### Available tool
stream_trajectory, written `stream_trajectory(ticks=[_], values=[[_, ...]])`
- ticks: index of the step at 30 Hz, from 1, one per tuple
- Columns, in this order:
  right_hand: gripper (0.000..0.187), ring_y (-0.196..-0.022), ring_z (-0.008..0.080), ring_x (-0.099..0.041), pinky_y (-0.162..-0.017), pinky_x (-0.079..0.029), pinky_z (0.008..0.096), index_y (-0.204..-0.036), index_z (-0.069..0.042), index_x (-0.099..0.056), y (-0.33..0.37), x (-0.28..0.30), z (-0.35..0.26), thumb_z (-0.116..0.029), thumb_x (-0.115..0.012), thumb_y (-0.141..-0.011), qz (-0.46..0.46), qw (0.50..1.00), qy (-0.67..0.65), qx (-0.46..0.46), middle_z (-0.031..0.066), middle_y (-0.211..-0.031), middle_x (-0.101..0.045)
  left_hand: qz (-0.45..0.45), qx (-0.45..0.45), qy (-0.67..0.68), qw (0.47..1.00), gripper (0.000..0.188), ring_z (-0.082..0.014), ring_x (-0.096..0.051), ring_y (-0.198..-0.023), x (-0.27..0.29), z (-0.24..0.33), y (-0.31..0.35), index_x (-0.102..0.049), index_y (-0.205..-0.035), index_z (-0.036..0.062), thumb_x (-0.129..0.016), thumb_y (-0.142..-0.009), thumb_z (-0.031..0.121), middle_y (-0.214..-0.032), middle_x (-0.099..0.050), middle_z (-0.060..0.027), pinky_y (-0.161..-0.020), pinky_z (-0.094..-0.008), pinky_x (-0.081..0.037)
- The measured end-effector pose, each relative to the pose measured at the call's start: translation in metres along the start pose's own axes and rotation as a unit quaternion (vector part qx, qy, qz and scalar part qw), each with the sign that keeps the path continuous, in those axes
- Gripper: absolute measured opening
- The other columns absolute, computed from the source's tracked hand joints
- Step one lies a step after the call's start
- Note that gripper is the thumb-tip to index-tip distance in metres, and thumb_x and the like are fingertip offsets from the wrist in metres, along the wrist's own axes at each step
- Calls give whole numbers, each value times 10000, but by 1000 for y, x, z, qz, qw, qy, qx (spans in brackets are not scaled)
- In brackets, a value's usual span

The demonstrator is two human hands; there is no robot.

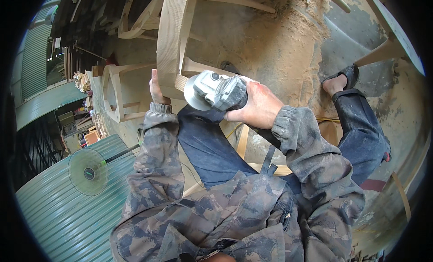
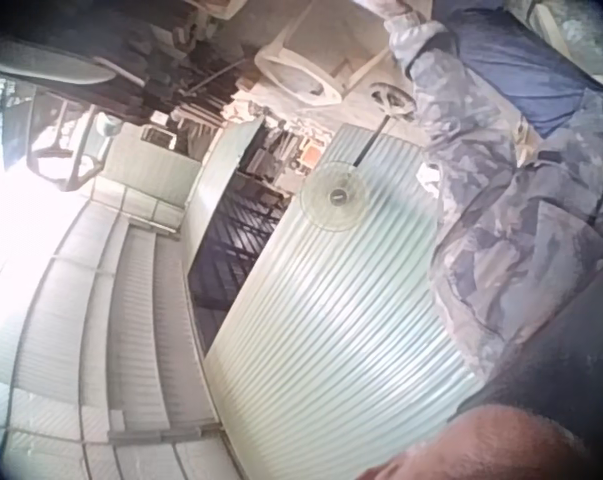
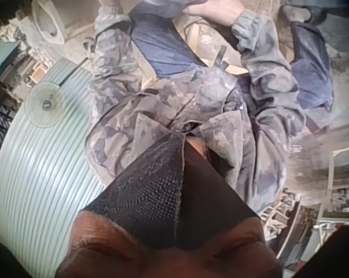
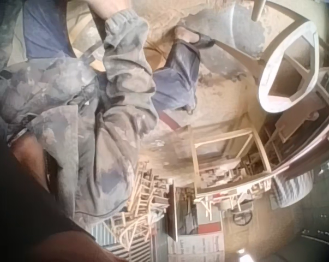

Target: Use an angle grinder with a sanding disc to smooth joints and surfaces on wooden chair frames.

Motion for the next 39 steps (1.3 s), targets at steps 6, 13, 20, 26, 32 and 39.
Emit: stream_trajectory(ticks=[6, 13, 20, 26, 32, 39], values=[[680, -1018, 264, -611, -927, -454, 327, -1194, 27, -538, -2, 0, -1, -246, -759, -611, -4, 1000, 10, -10, 180, -1072, -639, -9, -6, -7, 1000, 587, -114, -583, -795, -1, -2, -2, -613, -1059, -61, -364, -1003, 468, -908, -654, -79, -717, -250, -453], [663, -1007, 244, -612, -924, -451, 324, -1158, 23, -541, -1, 13, -2, -267, -772, -608, 37, 999, 19, -8, 162, -1058, -643, 2, -25, -40, 999, 551, -110, -548, -796, 6, -2, -3, -632, -1008, -44, -374, -1006, 443, -890, -639, -59, -733, -255, -435], [622, -1014, 227, -607, -933, -445, 318, -1144, 15, -548, -6, 6, 3, -239, -771, -622, 8, 1000, 18, -19, 148, -1060, -642, 7, -38, -48, 998, 553, -119, -542, -808, 5, -2, 1, -640, -977, -46, -377, -1004, 440, -884, -632, -56, -745, -270, -433], [608, -1005, 182, -598, -928, -442, 300, -1136, 15, -553, -9, 7, 0, -227, -788, -630, 5, 1000, -19, -5, 126, -1063, -645, 1, -22, -50, 999, 540, -111, -537, -815, 4, -6, 1, -641, -981, -42, -394, -1000, 439, -894, -633, -60, -744, -264, -429], [587, -1000, 190, -602, -927, -443, 303, -1132, 2, -560, -10, 10, 0, -219, -783, -636, 18, 1000, -1, -11, 115, -1052, -648, 14, -29, -44, 999, 529, -110, -531, -802, 9, -9, -1, -637, -968, -37, -395, -1000, 433, -873, -621, -48, -736, -262, -426], [565, -984, 191, -603, -921, -445, 304, -1121, 6, -569, -14, 6, 9, -207, -776, -641, 2, 1000, -18, 3, 118, -1037, -649, 2, -22, -58, 998, 525, -103, -535, -791, 7, -5, -2, -633, -992, -38, -385, -1004, 425, -873, -630, -46, -725, -252, -427]])
Point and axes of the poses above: each hand's wrist, its own y-axis away from the middle knuckle, its own x-axis out of the back of the hand, z = x × y, the point moved 9 cm from there along -y, towards the middle knuckle
